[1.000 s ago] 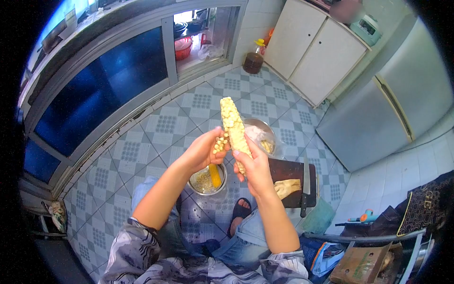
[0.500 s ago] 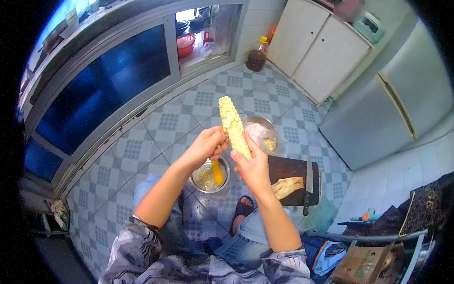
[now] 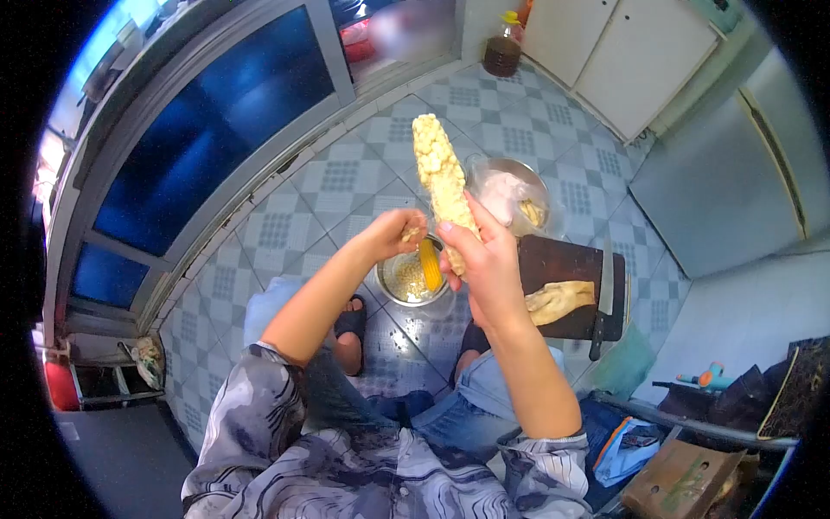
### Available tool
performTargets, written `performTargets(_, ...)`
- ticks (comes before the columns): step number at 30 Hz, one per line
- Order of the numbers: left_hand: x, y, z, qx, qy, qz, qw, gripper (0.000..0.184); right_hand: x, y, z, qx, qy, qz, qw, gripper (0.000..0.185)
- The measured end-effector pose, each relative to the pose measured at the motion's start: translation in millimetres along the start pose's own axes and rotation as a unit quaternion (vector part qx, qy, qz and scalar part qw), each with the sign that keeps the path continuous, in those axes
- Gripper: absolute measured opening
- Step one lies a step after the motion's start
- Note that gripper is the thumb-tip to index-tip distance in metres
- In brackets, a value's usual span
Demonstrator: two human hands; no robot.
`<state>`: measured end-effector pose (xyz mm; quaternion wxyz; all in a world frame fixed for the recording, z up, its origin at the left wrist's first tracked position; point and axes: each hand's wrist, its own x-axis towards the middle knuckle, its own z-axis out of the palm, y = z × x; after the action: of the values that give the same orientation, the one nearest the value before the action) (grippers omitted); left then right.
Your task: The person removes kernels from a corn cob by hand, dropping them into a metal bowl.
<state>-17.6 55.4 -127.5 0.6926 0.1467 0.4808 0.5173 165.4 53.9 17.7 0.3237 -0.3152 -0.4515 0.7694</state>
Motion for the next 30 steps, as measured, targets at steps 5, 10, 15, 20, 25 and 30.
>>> performTargets(5, 66.2, -85.3, -98.0, 0.199, 0.143, -0.106, 0.964, 0.014, -5.1, -9.2, -10.3, 0.013, 0.022, -0.039, 0.999, 0.049)
performTargets(10, 107.7, -166.3, -157.4, 0.111, 0.202, -0.148, 0.962, 0.009, -6.2, -16.9, -18.7, 0.024, 0.035, -0.057, 0.997, 0.054)
performTargets(15, 137.5, -206.3, -199.7, -0.016, 0.193, -0.156, 0.969, 0.032, -3.9, -20.8, -23.3, 0.004, 0.05, -0.093, 0.994, 0.061)
performTargets(20, 109.7, -126.9, -137.1, 0.138, 0.251, -0.092, 0.954, 0.032, 0.3, -20.1, -21.9, -0.016, 0.06, -0.131, 0.989, 0.053)
performTargets(25, 87.8, -23.7, -57.7, 0.163, 0.248, 0.04, 0.954, 0.03, 10.8, -9.5, -17.6, -0.068, 0.088, -0.145, 0.983, 0.055)
performTargets(30, 12.5, 70.5, 42.1, 0.181, 0.082, 0.213, 0.957, 0.033, 24.0, 7.8, -18.6, -0.299, 0.127, -0.347, 0.88, 0.055)
